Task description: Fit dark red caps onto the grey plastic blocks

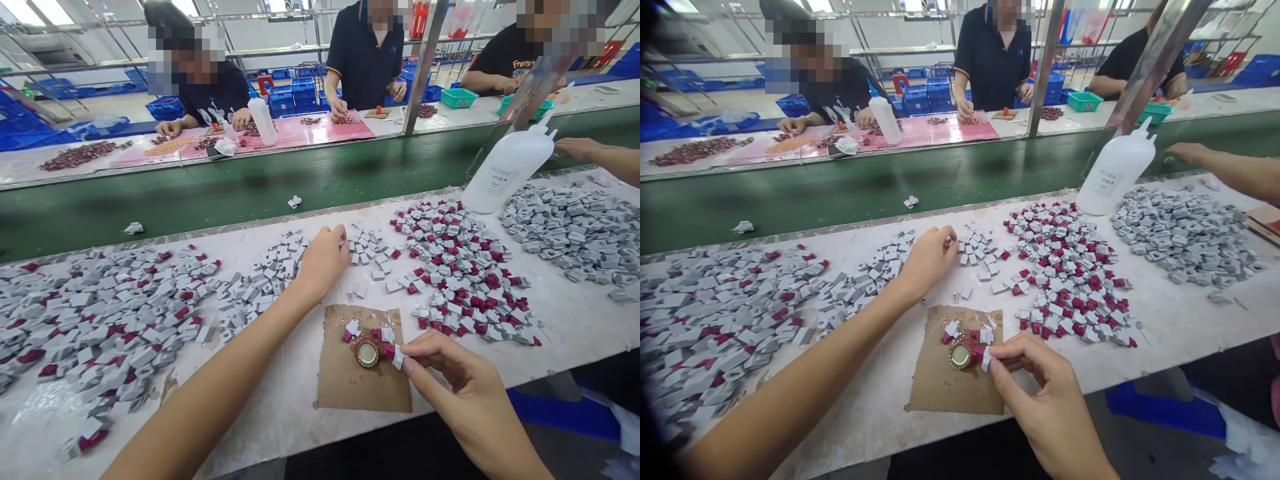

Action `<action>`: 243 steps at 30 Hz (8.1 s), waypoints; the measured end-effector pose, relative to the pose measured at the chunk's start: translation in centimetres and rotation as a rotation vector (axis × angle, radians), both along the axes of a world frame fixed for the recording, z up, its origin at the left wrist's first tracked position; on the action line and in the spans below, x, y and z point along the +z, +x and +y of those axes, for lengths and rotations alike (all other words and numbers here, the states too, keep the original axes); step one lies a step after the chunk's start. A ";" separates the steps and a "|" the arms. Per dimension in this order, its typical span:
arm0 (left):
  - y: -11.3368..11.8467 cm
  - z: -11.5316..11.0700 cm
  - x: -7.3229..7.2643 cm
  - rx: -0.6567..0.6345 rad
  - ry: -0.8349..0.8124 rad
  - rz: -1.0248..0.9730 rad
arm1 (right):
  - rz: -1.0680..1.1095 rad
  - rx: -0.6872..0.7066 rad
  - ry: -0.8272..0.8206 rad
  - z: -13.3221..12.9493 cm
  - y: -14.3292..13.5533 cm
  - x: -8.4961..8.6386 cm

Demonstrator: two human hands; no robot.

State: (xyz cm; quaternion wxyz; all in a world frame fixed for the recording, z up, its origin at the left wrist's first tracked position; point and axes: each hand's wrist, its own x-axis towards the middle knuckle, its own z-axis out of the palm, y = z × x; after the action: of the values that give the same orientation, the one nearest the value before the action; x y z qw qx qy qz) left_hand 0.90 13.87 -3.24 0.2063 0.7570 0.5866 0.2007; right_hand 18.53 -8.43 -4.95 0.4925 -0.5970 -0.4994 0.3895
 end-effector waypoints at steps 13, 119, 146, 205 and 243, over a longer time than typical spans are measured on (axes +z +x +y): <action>-4.9 -6.3 1.9 -0.024 -0.599 -0.804 | 0.001 -0.063 0.021 -1.6 0.9 -0.4; -0.8 -7.2 3.6 -0.324 -0.381 -0.716 | 0.035 0.211 0.014 10.3 3.0 4.3; -3.0 2.0 0.1 -0.256 0.189 0.255 | -0.026 -0.033 -0.042 0.3 2.9 -0.6; -5.3 -14.9 1.4 -0.051 -0.561 -0.855 | 0.431 0.026 -0.049 2.0 0.9 0.2; 0.1 -5.6 6.2 -0.358 -0.264 -0.419 | 0.018 0.139 0.090 11.0 4.6 5.0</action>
State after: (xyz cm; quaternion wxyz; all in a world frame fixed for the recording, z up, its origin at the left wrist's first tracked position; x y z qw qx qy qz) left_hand 0.99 8.31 2.93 0.4513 0.7571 0.4097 0.2352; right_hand 23.16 2.56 0.04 0.4953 -0.5344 -0.5521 0.4053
